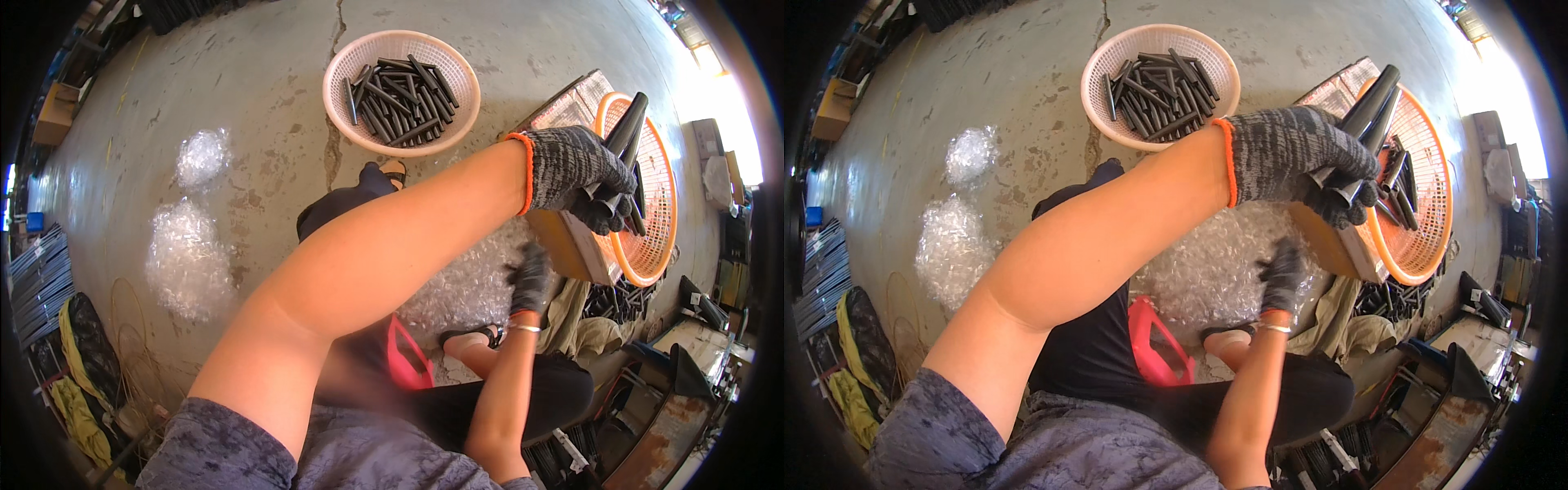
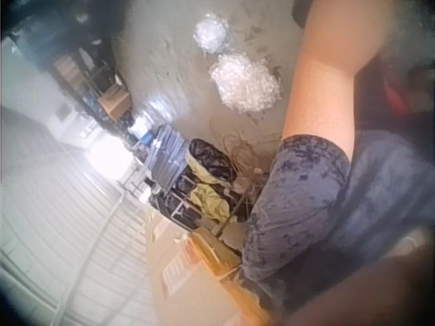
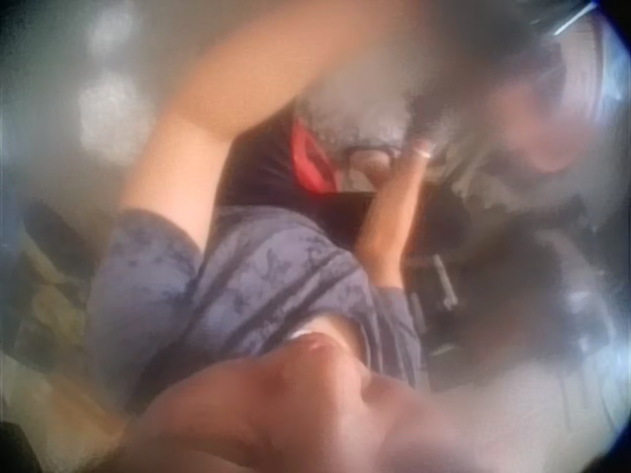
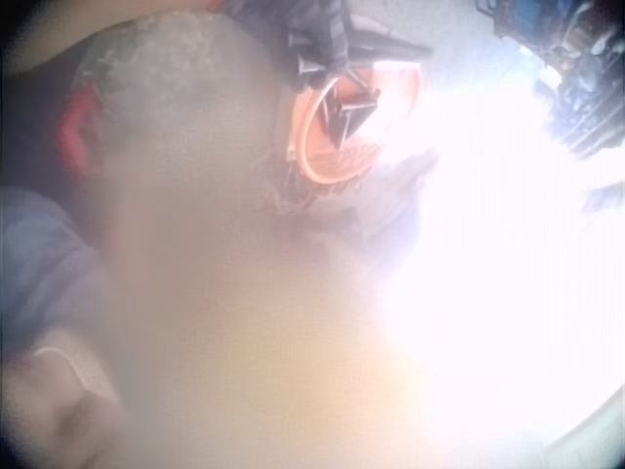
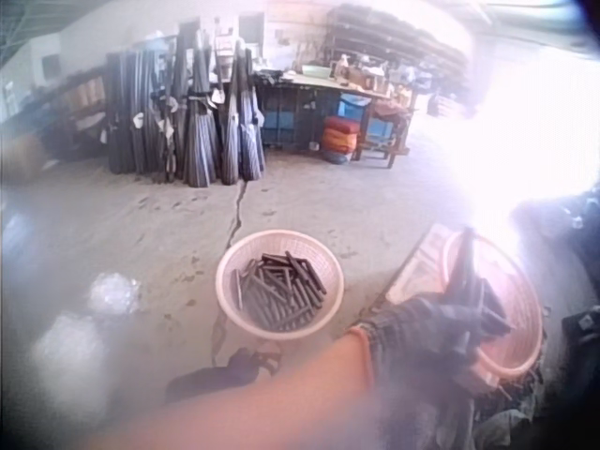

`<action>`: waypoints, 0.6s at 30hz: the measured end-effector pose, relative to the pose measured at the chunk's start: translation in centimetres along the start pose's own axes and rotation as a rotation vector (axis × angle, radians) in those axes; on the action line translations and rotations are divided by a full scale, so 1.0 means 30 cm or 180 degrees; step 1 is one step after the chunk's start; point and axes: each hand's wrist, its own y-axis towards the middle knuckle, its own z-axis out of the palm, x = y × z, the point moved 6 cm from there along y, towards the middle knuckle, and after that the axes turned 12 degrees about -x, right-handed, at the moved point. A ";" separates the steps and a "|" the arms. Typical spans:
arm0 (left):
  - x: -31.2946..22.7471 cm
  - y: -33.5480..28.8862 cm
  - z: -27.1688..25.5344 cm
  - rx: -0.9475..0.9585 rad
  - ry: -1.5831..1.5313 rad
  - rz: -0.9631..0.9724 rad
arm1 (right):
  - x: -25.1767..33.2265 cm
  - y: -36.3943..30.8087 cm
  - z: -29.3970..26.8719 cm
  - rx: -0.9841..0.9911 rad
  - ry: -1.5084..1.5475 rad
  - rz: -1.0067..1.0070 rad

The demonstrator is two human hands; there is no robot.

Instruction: The person, wearing gloves, picks up metal tubes from a basket, wipes them with bubble wrap, and places them into a larger basket.

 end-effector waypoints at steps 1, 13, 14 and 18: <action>0.016 0.009 0.005 0.0065 0.0022 -0.0080 | 0.198 -0.073 -0.024 -0.0196 0.0442 -0.0446; 0.012 -0.002 0.042 0.0427 -0.0222 -0.0094 | 0.377 -0.165 0.139 0.3001 0.2361 -0.0258; 0.012 0.010 0.019 0.0265 0.0061 -0.0056 | 0.296 -0.193 0.158 0.2163 0.2478 -0.0174; 0.008 -0.010 0.023 -0.0159 0.0393 -0.0079 | -0.297 -0.096 0.113 0.1459 0.1244 -0.0052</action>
